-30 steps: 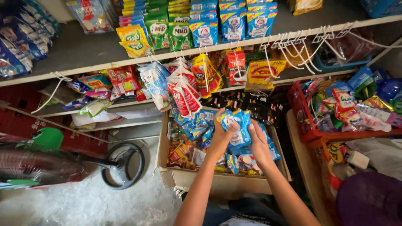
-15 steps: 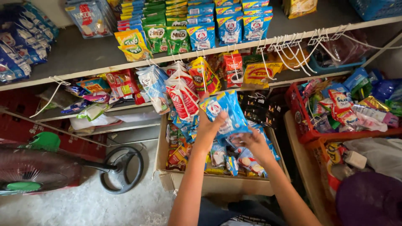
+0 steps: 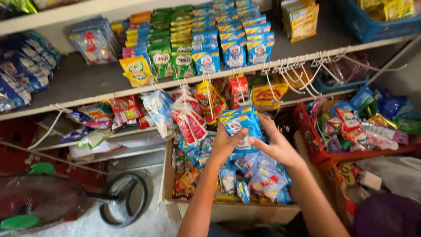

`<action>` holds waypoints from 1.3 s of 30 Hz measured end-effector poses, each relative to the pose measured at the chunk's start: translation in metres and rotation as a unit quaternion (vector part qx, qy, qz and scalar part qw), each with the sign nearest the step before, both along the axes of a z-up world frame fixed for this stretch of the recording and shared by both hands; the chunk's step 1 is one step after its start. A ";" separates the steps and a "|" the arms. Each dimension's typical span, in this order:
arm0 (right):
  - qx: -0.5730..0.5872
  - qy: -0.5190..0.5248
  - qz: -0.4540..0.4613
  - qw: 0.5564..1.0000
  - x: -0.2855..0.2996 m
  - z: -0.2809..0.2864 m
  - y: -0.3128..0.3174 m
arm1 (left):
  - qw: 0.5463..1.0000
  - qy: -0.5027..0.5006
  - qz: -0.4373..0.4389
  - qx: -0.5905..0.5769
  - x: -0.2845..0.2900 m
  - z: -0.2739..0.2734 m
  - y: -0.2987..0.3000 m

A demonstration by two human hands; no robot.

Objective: The person is stocking shelves with various drink mix and detergent sachets from a cardboard box.

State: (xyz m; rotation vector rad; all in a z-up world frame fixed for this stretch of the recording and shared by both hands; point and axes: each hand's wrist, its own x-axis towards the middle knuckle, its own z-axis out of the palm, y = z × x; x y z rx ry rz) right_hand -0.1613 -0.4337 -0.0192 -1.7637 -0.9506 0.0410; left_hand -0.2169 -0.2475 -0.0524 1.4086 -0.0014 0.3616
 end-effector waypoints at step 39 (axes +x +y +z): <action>0.316 0.250 -0.061 0.913 0.197 0.040 0.101 | 0.617 -0.037 0.189 0.763 0.272 0.070 0.115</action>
